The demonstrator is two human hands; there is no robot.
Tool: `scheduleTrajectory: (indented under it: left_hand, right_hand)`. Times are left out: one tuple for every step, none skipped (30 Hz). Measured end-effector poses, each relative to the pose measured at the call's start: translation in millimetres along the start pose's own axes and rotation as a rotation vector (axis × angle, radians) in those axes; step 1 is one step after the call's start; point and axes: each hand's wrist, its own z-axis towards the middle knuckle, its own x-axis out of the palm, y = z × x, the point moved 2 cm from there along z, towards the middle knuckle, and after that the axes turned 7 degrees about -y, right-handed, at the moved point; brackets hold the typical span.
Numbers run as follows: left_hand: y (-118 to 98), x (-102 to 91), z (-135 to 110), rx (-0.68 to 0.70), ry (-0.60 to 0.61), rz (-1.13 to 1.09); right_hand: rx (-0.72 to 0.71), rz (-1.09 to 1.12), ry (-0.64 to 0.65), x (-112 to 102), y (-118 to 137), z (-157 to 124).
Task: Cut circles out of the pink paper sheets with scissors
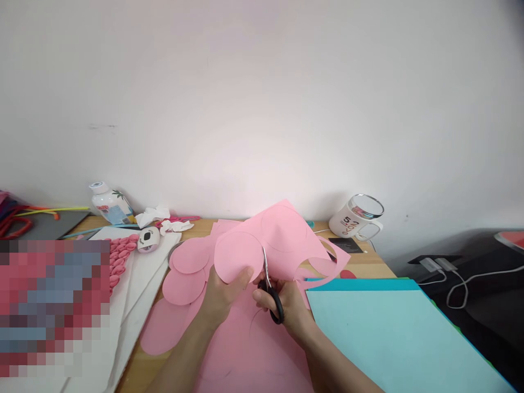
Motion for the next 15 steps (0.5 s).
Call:
scheduleTrajectory:
  left_hand:
    - [1,-0.5,1,0.0,0.006,-0.001]
    - [2,-1.0,1,0.005,0.005,-0.012]
    - [2,-1.5,1,0.014,-0.002,-0.028]
    - [2,-1.8,2,0.026,-0.013,-0.04]
    - [2,-1.9,2,0.033,-0.016,-0.041]
    - [1,-1.7,1,0.034,-0.016,-0.03]
    - [0,-1.3,1,0.03,-0.009,-0.013]
    - [-1,-0.8,1,0.026,0.004,0.004]
    - [-2,-0.3,0,0.022,0.016,0.017]
    - [-3,0.0,-1,0.02,0.025,0.027]
    - [-4,0.3,-1,0.018,0.03,0.037]
    - [-5,0.6,-1,0.014,0.033,0.047]
    - [-5,0.9,-2,0.008,0.043,0.056]
    - [-5,1.2,-2,0.003,0.053,0.062]
    - [-6,1.5,-2,-0.002,0.067,0.065]
  right_hand:
    - [-0.003,-0.007,-0.003,-1,-1,-1]
    - [-0.007,-0.017,-0.008,-2,-2,-1]
    - [-0.01,-0.027,-0.011,-3,-5,-1]
    - [-0.012,-0.037,-0.007,-4,-7,-1]
    - [-0.014,-0.047,-0.002,-4,-10,-1]
    - [-0.018,-0.057,0.006,-4,-13,-1]
    - [-0.023,-0.067,0.012,-5,-15,0]
    - [-0.031,-0.078,0.016,-5,-16,1]
    - [-0.04,-0.088,0.016,-5,-17,1]
    - [-0.052,-0.097,0.01,-5,-17,2]
    - [-0.062,-0.1,0.006,-5,-16,2]
    - [-0.071,-0.098,0.008,-6,-14,2]
    - [-0.081,-0.091,0.014,-6,-12,2]
    - [-0.092,-0.082,0.02,-6,-10,2]
    - [-0.103,-0.073,0.023,-6,-7,2]
